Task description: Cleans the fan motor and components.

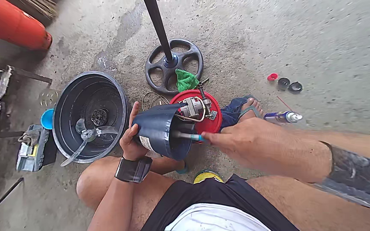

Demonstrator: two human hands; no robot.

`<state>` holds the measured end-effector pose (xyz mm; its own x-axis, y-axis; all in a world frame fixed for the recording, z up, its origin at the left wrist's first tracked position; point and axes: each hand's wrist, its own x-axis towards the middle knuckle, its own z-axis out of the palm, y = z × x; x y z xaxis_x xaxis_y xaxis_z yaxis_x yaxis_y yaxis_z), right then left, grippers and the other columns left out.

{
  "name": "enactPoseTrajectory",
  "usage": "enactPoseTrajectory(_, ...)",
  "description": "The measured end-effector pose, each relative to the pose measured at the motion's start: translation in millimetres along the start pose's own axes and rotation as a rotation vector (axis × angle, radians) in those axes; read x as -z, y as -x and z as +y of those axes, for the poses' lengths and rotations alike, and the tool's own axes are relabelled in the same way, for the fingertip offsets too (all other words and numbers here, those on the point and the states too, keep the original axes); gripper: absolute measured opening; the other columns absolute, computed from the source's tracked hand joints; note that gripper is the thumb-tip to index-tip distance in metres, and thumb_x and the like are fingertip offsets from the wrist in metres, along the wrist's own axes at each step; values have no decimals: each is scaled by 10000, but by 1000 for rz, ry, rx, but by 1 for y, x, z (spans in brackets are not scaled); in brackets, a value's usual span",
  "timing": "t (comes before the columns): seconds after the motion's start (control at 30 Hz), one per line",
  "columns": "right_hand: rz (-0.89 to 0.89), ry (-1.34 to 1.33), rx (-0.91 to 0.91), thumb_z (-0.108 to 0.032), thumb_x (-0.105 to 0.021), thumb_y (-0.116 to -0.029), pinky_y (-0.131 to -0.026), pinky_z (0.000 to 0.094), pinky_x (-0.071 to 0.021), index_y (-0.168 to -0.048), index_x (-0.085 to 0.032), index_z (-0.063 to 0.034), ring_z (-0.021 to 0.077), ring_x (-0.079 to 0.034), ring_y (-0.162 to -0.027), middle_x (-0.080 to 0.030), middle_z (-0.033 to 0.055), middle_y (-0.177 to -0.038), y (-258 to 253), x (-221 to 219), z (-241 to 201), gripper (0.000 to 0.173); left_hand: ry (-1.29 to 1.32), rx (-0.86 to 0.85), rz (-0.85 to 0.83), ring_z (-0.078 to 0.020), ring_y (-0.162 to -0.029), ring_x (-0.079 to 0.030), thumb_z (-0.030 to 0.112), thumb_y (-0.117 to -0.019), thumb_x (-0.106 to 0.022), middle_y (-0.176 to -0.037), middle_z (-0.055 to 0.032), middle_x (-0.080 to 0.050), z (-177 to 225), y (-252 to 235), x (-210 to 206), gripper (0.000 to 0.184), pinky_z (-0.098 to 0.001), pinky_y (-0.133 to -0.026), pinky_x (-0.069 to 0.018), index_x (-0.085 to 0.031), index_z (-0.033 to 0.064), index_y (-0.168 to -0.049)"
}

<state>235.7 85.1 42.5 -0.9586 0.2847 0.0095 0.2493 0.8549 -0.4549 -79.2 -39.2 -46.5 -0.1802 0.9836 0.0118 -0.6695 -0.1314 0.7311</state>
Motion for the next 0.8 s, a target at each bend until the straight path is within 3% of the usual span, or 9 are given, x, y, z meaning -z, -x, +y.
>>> enactPoseTrajectory(0.07,-22,-66,3,-290,-467,-1050,-481,373,-487,-1251,-715,-199,182,-621,-560,-638,3,-670,0,2,-1,332,-11,-6,9,-176,-1155,-654,289,-957,-582,-1310,-108,-648,0,1,1,654,-377,-995,-542,-392,150,-1567)
enactPoseTrajectory(0.17,37,133,-62,-215,-487,-1008,-415,382,-444,-1276,-708,-162,228,-578,-499,-567,37,-632,2,0,5,351,-4,-10,32,-179,-1142,-660,296,-952,-586,-1292,-108,-656,2,0,-1,650,-380,-979,-553,-402,152,-1559)
enactPoseTrajectory(0.3,18,-111,-24,-301,-463,-1051,-482,342,-472,-1226,-730,-208,146,-595,-555,-627,-16,-667,1,4,0,332,-14,-18,45,-172,-1127,-667,300,-948,-588,-1272,-103,-667,2,-1,-2,646,-370,-971,-555,-418,150,-1553)
enactPoseTrajectory(0.4,23,66,-121,-255,-467,-1034,-450,413,-481,-1276,-713,-170,243,-621,-541,-609,43,-651,-1,-1,1,355,-3,-12,46,-176,-1124,-668,291,-945,-587,-1266,-107,-670,2,-2,-3,634,-375,-970,-557,-432,150,-1543)
enactPoseTrajectory(0.47,-31,-146,-80,-302,-457,-1054,-495,351,-487,-1218,-720,-177,157,-623,-586,-646,-5,-696,-2,7,-10,334,-3,-18,16,-173,-1129,-663,276,-951,-587,-1287,-103,-656,0,-3,-2,655,-374,-976,-552,-388,162,-1565)
enactPoseTrajectory(0.57,-19,-747,-134,-284,-520,-1064,-580,109,-455,-1187,-743,-145,-67,-559,-671,-684,-86,-842,-5,17,-25,290,-14,-33,-26,-164,-1149,-646,253,-957,-585,-1329,-103,-631,-1,-1,-1,667,-368,-996,-535,-363,172,-1580)
enactPoseTrajectory(0.67,-15,-1129,-231,-216,-570,-1048,-517,93,-426,-1183,-744,-104,-64,-527,-613,-672,-80,-820,-3,16,-22,247,-30,-69,-43,-154,-1174,-627,263,-951,-595,-1369,-92,-602,-3,-2,3,691,-355,-1005,-527,-343,171,-1588)
enactPoseTrajectory(0.73,-48,-956,-216,-244,-577,-1044,-525,108,-449,-1201,-754,-141,-48,-555,-624,-697,-78,-836,2,14,-10,258,-23,-76,-43,-149,-1152,-637,258,-951,-593,-1340,-85,-619,-1,-4,4,692,-351,-987,-537,-341,183,-1591)
enactPoseTrajectory(0.8,-38,-314,-168,-347,-496,-1042,-533,256,-496,-1232,-744,-249,45,-624,-642,-699,-74,-802,12,13,5,326,-25,-46,-15,-159,-1124,-653,250,-946,-595,-1303,-86,-640,2,-4,4,684,-365,-972,-547,-354,207,-1584)
